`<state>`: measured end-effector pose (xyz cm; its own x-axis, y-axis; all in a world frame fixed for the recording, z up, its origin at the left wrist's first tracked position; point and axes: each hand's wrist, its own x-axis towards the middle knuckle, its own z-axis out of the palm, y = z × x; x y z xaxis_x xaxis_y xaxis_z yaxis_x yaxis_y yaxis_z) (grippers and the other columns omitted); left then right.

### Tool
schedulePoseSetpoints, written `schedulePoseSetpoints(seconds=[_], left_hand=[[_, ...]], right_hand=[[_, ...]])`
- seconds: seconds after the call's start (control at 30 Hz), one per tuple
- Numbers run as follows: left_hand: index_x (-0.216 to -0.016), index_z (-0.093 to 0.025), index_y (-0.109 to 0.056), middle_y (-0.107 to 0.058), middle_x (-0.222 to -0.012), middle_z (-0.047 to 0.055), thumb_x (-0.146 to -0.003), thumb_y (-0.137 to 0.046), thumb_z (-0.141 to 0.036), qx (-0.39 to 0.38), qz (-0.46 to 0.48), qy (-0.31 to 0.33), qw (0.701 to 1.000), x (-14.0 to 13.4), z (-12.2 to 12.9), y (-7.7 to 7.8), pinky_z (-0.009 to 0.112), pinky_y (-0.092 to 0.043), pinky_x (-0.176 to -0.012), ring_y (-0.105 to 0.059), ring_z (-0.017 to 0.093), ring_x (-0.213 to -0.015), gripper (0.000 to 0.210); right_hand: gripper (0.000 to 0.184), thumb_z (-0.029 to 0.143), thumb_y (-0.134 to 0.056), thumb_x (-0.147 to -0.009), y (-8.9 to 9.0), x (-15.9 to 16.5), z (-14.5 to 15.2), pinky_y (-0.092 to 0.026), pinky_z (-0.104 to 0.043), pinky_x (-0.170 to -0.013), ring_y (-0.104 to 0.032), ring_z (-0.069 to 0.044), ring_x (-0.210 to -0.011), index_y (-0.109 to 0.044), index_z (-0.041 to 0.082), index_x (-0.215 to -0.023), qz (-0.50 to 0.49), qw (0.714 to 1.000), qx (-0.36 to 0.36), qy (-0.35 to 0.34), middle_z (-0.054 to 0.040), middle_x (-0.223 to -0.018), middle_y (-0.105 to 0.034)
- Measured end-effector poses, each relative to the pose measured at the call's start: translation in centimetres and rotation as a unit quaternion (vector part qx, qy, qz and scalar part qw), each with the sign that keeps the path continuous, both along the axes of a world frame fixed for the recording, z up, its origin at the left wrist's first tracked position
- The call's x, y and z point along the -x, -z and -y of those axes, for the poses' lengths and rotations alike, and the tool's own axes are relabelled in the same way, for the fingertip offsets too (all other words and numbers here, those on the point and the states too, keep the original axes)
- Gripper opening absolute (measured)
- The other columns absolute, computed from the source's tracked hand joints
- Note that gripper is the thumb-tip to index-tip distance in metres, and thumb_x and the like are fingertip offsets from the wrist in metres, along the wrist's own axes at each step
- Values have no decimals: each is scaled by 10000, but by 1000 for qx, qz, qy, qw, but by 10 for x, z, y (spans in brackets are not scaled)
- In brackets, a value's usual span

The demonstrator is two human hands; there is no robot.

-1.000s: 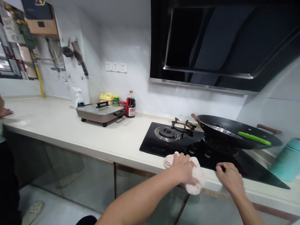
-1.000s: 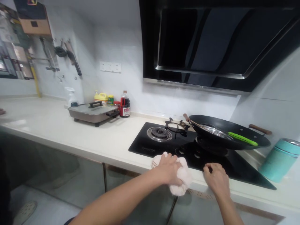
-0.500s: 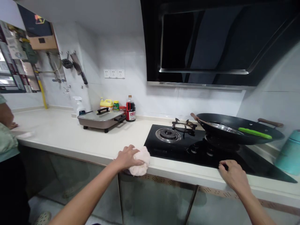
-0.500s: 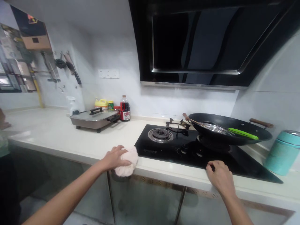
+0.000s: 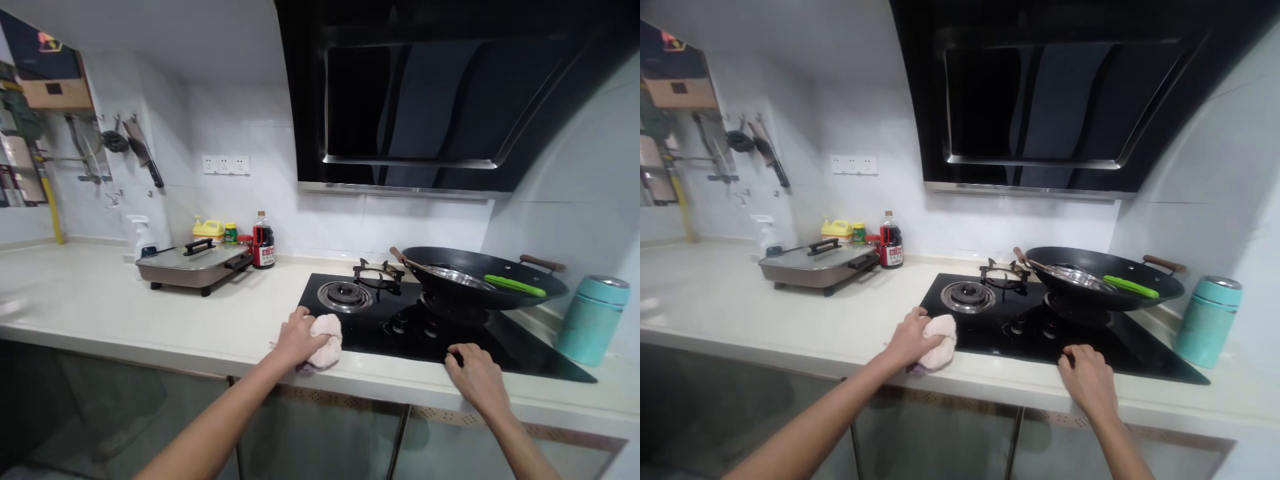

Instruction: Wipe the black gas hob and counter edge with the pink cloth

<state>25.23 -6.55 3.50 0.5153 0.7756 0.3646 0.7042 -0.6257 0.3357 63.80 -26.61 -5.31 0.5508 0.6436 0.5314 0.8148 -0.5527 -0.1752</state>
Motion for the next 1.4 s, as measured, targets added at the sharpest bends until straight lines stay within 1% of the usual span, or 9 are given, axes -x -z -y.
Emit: schedulePoseSetpoints(seconds=[0.1,0.2,0.3,0.4,0.6,0.77,1.07,1.23,1.4], left_hand=[[-1168,-224,-713,-534,-1429,133,-841,-653,-597,-12,-47,22,999,-58,6,-3,528,-454,-1035,-501,379,-1299,499],[-1324,-279,-634,-520,-1479,109,-829,-684,-614,-3,-61,65,996,-106,6,-4,542,-459,-1020,-470,372,-1321,600],[-1402,-321,-560,-566,-1451,85,-865,-687,-565,-3,-59,67,996,-141,-1,-4,548,-451,-1025,-474,349,-1315,604],[-1344,-328,-609,-600,-1420,73,-899,-675,-531,-5,-68,53,996,-166,-13,-5,559,-437,-1027,-480,351,-1304,493],[-1198,-355,-738,-637,-1402,51,-966,-583,-509,-30,-123,77,989,-208,-38,-9,569,-408,-1040,-467,357,-1312,319],[-1249,-369,-718,-628,-1468,32,-972,-522,-521,-29,-186,136,973,-244,-53,-12,629,-354,-1093,-500,357,-1320,372],[-1500,-387,-516,-300,-1730,40,-948,-438,-617,1,-238,167,957,-303,-79,-15,677,-216,-1186,-384,397,-1487,603],[-1460,-355,-545,-590,-1531,77,-946,-449,-595,-3,-237,159,958,-322,-84,-17,609,-290,-1155,-510,360,-1383,576],[-1438,-298,-598,-620,-1471,152,-939,-446,-617,-18,-232,141,962,-302,-67,-20,577,-348,-1106,-533,378,-1348,612]], right_hand=[[369,367,-429,-964,-1,1,0,-453,-406,-852,-602,-294,-1055,-731,215,-1112,5,1000,2,1,-116,-1210,-672],[361,364,-432,-967,-2,1,0,-454,-401,-851,-606,-292,-1060,-731,214,-1102,1,1000,4,1,-116,-1206,-673],[362,364,-432,-972,-3,2,2,-453,-407,-858,-602,-296,-1064,-729,208,-1105,-4,1000,-1,-6,-117,-1201,-674],[356,359,-436,-972,-5,5,4,-450,-402,-858,-599,-291,-1059,-726,196,-1097,-6,1000,-10,-18,-120,-1193,-676],[342,376,-448,-973,-8,11,6,-436,-403,-820,-596,-287,-1018,-717,187,-1068,8,999,-33,-36,-121,-1141,-680],[305,375,-463,-973,-10,13,5,-430,-405,-791,-598,-281,-984,-705,200,-1033,21,997,-44,-54,-109,-1093,-680],[283,392,-470,-964,-12,12,7,-443,-415,-807,-607,-277,-986,-696,227,-1005,10,996,-58,-66,-90,-1078,-675],[284,415,-481,-961,-13,8,8,-445,-417,-819,-608,-272,-981,-695,232,-999,-5,995,-61,-73,-81,-1074,-681],[308,426,-464,-964,-9,2,7,-449,-404,-804,-612,-270,-971,-704,236,-1001,-11,994,-67,-82,-81,-1083,-690]])
